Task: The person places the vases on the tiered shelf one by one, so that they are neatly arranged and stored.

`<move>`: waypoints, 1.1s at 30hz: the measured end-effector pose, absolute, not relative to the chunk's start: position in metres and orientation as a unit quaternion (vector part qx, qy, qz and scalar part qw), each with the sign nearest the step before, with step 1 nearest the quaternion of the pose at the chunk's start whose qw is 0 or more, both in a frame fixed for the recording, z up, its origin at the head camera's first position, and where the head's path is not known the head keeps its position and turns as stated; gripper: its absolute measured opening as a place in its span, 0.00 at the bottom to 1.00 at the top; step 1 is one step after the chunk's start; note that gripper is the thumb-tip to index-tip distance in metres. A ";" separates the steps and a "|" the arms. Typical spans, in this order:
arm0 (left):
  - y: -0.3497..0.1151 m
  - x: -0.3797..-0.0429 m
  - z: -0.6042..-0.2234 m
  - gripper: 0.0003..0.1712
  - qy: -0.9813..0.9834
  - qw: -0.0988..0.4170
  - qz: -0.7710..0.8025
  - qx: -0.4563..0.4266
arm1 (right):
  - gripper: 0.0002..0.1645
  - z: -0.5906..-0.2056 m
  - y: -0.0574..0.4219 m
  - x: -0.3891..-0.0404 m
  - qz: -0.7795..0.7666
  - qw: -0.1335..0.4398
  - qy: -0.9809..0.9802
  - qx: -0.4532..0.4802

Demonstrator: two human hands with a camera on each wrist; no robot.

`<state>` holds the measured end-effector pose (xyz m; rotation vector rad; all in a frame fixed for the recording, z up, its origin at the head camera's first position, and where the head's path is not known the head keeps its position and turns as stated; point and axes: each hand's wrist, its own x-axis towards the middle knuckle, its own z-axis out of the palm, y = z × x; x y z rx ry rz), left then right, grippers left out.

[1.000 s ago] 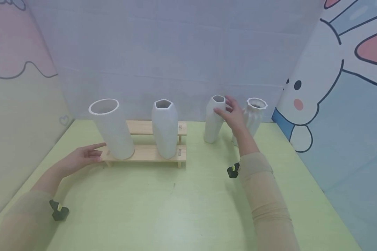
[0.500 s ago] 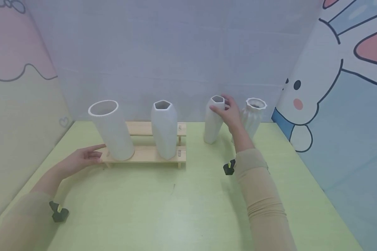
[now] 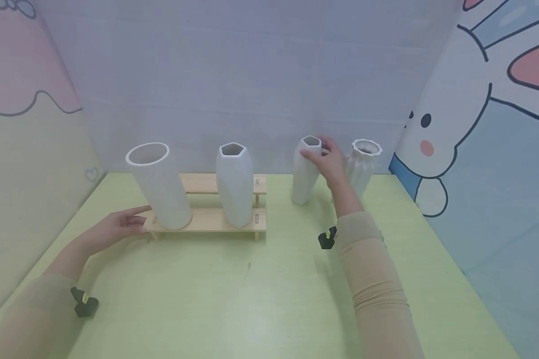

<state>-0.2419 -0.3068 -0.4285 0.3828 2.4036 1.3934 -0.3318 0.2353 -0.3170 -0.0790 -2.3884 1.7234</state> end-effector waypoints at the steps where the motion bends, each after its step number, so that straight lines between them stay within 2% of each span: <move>1: -0.307 -0.242 -0.429 0.41 0.847 0.166 0.488 0.133 | 0.42 -0.317 0.235 -0.332 0.582 0.097 -0.807 -0.027; 15: -0.309 -0.244 -0.432 0.42 0.846 0.166 0.490 0.129 | 0.41 -0.313 0.229 -0.329 0.579 0.101 -0.809 -0.020; 33: -0.307 -0.243 -0.429 0.42 0.844 0.171 0.490 0.131 | 0.38 -0.274 0.213 -0.329 0.595 0.100 -0.797 0.010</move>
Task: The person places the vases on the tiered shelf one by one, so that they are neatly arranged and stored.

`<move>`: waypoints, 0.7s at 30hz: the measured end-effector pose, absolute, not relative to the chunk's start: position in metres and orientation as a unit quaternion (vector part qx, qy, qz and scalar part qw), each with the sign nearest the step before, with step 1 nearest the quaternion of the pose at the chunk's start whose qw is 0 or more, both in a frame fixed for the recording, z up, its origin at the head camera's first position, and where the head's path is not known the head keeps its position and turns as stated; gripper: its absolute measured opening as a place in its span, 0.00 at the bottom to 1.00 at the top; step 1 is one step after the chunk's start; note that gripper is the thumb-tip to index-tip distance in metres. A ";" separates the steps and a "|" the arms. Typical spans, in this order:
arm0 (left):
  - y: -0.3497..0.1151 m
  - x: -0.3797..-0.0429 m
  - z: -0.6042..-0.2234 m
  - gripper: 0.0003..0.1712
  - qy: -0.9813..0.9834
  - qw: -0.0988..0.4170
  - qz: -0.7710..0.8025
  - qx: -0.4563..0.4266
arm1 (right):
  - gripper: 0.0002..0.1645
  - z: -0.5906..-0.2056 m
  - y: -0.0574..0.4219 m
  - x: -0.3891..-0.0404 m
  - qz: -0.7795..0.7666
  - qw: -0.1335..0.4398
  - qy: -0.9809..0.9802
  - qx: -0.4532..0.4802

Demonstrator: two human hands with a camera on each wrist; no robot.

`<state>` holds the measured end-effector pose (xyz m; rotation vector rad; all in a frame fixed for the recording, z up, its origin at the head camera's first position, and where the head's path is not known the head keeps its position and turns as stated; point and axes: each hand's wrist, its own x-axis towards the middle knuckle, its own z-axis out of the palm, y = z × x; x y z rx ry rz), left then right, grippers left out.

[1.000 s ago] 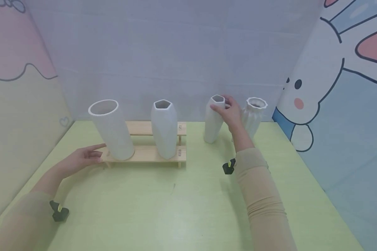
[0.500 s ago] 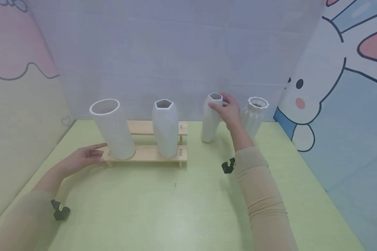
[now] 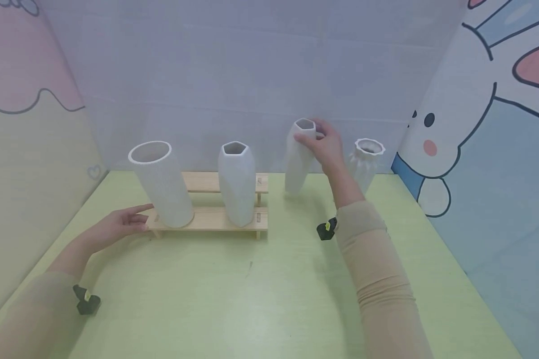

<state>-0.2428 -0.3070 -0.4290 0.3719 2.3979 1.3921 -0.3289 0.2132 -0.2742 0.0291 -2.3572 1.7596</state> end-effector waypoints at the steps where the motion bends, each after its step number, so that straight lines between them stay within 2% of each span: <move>1: -0.307 -0.243 -0.429 0.42 0.844 0.171 0.490 0.131 | 0.37 -0.272 0.213 -0.329 0.595 0.099 -0.798 0.010; 21: -0.307 -0.245 -0.431 0.42 0.840 0.173 0.496 0.133 | 0.37 -0.219 0.192 -0.327 0.598 0.084 -0.796 0.041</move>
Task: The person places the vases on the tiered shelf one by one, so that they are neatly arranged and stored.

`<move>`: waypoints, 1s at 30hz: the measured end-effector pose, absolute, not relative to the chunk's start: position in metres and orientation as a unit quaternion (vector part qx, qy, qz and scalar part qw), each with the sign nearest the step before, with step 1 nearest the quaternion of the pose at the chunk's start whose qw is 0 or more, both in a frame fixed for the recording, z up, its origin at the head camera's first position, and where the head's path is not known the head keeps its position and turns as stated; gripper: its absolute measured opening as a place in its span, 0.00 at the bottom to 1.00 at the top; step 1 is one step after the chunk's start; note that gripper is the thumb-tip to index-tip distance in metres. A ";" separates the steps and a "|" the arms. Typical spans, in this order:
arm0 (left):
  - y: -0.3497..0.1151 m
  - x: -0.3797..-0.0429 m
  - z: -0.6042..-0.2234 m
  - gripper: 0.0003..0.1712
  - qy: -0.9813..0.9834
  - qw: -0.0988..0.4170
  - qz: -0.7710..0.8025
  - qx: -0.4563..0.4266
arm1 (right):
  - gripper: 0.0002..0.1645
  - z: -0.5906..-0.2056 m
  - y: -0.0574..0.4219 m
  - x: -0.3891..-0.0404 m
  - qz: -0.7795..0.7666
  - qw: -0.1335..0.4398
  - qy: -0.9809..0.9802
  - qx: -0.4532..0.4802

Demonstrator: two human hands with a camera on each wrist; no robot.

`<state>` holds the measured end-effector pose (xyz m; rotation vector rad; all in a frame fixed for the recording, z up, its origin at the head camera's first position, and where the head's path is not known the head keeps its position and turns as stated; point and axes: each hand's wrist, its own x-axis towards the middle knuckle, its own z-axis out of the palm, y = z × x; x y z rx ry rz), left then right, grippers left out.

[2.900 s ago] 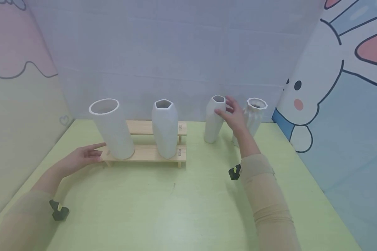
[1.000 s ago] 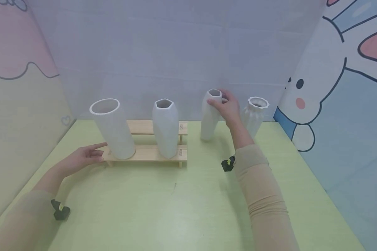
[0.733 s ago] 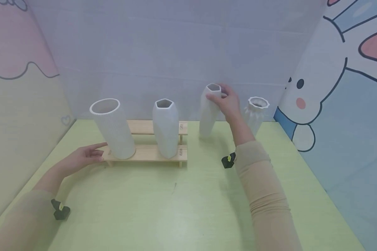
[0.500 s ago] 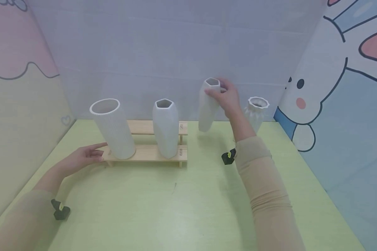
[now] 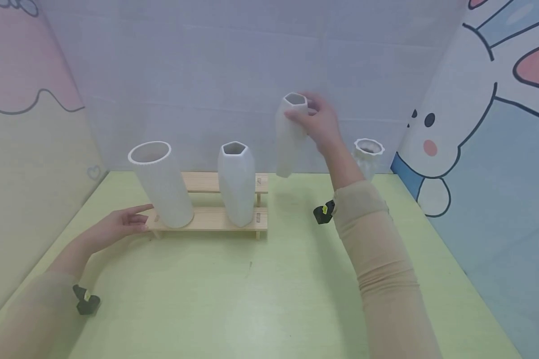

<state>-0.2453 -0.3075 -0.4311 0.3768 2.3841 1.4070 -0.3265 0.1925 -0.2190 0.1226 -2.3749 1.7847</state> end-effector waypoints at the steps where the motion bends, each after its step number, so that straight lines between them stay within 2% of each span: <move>1: -0.307 -0.245 -0.431 0.42 0.841 0.173 0.496 0.133 | 0.37 -0.217 0.191 -0.326 0.598 0.083 -0.796 0.043; 30: -0.305 -0.248 -0.431 0.41 0.837 0.173 0.500 0.136 | 0.36 -0.164 0.136 -0.325 0.632 0.059 -0.765 0.108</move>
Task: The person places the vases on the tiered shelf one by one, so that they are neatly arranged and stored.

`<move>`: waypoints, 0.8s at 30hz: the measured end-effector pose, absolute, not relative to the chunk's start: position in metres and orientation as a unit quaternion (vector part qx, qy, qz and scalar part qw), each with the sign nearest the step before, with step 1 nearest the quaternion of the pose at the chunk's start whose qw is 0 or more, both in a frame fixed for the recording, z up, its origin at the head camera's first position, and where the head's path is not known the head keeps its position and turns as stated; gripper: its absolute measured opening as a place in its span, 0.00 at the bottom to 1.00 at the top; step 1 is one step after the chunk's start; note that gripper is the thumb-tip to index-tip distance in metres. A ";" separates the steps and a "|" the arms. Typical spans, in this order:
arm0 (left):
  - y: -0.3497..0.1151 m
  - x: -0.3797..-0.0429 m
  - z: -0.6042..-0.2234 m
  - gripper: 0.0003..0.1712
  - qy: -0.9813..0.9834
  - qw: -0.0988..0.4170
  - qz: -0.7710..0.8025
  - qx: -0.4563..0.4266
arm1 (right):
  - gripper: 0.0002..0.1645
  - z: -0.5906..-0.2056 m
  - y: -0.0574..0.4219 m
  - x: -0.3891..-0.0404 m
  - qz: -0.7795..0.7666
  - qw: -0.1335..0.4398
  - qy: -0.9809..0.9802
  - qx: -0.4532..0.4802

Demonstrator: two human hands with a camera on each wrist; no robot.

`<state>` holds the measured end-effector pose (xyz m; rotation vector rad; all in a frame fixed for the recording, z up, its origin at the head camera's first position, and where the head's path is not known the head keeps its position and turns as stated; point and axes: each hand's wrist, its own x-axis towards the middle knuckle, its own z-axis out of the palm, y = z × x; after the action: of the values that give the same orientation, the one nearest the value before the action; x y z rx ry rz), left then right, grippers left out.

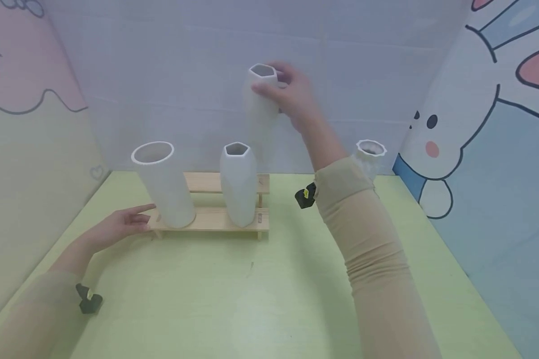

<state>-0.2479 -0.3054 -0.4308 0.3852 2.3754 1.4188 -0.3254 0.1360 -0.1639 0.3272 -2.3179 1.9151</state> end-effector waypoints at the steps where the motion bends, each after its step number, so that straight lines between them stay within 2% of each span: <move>1: -0.305 -0.248 -0.430 0.41 0.838 0.173 0.499 0.135 | 0.36 -0.163 0.134 -0.325 0.632 0.059 -0.765 0.111; 24: -0.308 -0.247 -0.435 0.42 0.834 0.178 0.506 0.126 | 0.36 -0.162 0.065 -0.321 0.636 0.009 -0.752 0.174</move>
<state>-0.2467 -0.3081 -0.4347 0.3573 2.3597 1.4313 -0.3213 0.0647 -0.1615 0.5440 -2.3473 1.9864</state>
